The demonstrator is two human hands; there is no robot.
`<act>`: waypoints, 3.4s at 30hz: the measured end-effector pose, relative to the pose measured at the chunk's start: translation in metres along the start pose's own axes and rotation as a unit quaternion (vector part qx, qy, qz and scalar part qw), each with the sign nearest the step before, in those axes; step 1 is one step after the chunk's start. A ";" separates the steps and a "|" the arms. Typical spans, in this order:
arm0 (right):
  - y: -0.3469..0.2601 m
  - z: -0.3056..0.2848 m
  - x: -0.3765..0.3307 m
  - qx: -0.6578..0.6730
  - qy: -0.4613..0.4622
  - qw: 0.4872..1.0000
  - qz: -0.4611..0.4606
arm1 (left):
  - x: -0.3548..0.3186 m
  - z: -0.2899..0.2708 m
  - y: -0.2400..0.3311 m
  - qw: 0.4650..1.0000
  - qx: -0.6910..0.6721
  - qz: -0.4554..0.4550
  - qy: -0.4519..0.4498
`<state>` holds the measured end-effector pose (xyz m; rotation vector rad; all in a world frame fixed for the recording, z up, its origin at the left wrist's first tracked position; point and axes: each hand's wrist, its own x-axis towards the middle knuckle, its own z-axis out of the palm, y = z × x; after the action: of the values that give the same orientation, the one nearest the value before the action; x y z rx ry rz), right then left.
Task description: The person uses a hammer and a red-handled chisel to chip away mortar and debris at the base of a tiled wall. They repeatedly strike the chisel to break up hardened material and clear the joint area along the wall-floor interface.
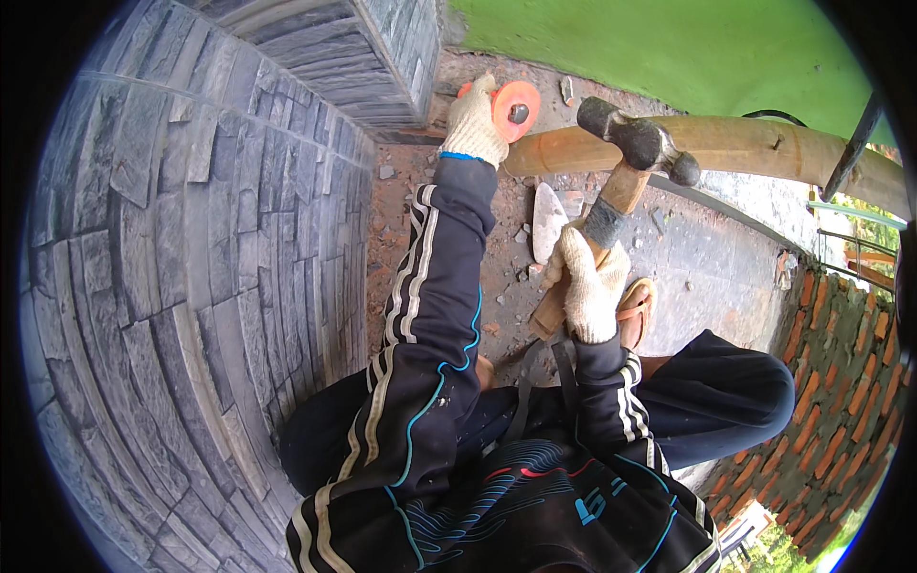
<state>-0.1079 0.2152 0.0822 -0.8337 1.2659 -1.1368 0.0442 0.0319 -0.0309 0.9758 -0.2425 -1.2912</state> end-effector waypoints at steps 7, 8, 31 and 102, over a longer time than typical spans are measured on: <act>-0.020 0.002 0.004 0.065 0.053 0.992 -0.098 | -0.017 0.002 0.037 0.738 0.615 0.264 -0.085; -0.018 0.009 0.009 0.084 0.047 0.990 -0.103 | -0.018 0.004 0.044 0.728 0.630 0.254 -0.085; 0.003 0.027 0.030 -0.044 -0.033 0.998 0.039 | 0.021 -0.022 0.016 0.730 0.587 0.336 -0.099; -0.090 -0.063 0.093 -0.620 -0.505 0.599 -0.048 | -0.206 -0.036 0.003 0.899 -0.227 0.066 0.369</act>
<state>-0.1924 0.1087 0.1311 -2.1657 0.8043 0.5022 0.0057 0.2303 0.0226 0.9493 0.5535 -0.7230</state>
